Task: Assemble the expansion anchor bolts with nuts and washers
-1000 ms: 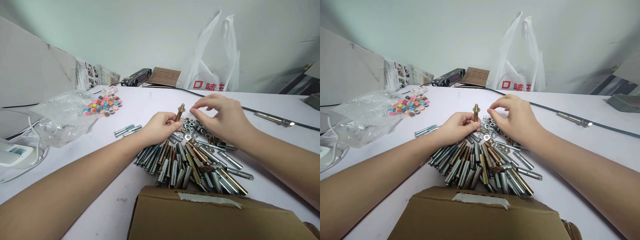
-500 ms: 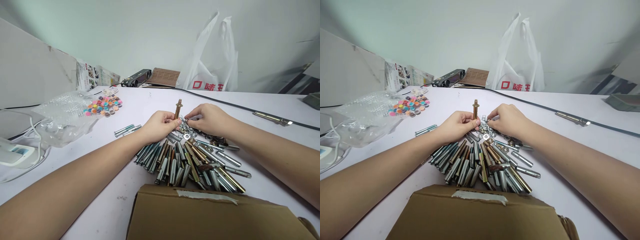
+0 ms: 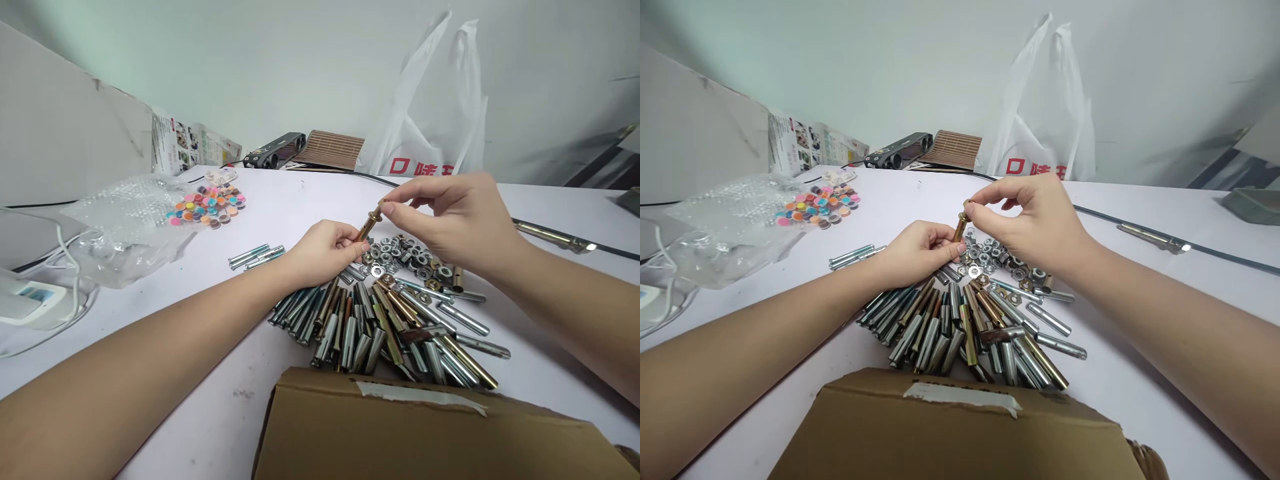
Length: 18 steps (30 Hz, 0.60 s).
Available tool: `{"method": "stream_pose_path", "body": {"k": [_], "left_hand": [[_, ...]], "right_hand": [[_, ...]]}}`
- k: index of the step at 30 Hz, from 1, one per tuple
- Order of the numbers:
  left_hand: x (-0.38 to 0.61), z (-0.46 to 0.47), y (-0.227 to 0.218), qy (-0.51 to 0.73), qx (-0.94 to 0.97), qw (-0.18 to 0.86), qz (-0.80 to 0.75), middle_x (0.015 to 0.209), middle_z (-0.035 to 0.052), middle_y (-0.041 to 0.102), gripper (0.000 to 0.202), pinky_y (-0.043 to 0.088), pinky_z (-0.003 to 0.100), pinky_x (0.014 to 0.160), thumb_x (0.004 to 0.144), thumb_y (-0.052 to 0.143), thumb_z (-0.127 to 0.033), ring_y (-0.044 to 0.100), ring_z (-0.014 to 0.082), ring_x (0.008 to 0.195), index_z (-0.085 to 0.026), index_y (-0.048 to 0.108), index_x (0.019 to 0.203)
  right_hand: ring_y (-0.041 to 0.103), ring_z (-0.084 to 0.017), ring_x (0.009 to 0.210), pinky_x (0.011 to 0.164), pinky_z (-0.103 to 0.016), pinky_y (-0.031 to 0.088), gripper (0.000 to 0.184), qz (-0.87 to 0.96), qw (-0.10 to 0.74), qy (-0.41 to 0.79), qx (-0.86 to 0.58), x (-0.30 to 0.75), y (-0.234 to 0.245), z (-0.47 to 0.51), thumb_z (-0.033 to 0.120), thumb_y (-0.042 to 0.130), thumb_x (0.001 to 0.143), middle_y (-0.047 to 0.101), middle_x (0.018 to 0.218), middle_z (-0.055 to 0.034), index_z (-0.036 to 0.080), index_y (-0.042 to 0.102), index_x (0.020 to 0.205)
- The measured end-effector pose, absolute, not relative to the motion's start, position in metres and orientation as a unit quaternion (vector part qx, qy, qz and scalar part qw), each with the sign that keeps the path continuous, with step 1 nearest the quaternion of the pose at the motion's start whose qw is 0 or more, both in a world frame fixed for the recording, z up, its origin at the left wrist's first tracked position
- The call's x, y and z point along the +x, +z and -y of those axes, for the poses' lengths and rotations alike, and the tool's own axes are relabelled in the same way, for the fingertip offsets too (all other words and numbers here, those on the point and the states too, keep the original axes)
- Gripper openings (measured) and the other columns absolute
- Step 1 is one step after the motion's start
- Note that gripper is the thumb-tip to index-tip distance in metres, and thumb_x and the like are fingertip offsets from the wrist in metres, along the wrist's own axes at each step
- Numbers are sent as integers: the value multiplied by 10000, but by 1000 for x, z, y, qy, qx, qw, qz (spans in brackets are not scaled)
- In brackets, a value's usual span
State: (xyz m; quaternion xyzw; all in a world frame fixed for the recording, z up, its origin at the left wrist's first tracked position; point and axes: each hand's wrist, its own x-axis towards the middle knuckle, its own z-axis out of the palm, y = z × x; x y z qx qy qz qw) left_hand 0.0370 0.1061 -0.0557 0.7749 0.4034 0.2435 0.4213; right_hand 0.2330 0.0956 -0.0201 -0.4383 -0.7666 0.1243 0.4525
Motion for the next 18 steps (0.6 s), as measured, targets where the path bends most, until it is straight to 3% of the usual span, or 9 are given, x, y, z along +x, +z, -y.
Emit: {"method": "stream_pose_path", "body": {"k": [10, 18], "left_hand": [[38, -107, -57, 230, 802, 382, -397, 588, -43, 390, 270, 228, 267, 521, 882, 520, -368, 337, 79, 527, -159, 557, 716], [39, -106, -54, 229, 807, 368, -402, 585, -49, 330, 293, 220, 273, 524, 879, 519, -348, 309, 76, 532, -171, 462, 653]], "right_hand": [[641, -183, 793, 728, -359, 462, 62, 787, 442, 125, -413, 235, -25, -97, 256, 692, 784, 718, 805, 9, 274, 738, 821], [627, -175, 747, 710, -352, 462, 144, 774, 462, 135, -412, 236, -32, -99, 378, 741, 761, 707, 771, -7, 236, 716, 771]]}}
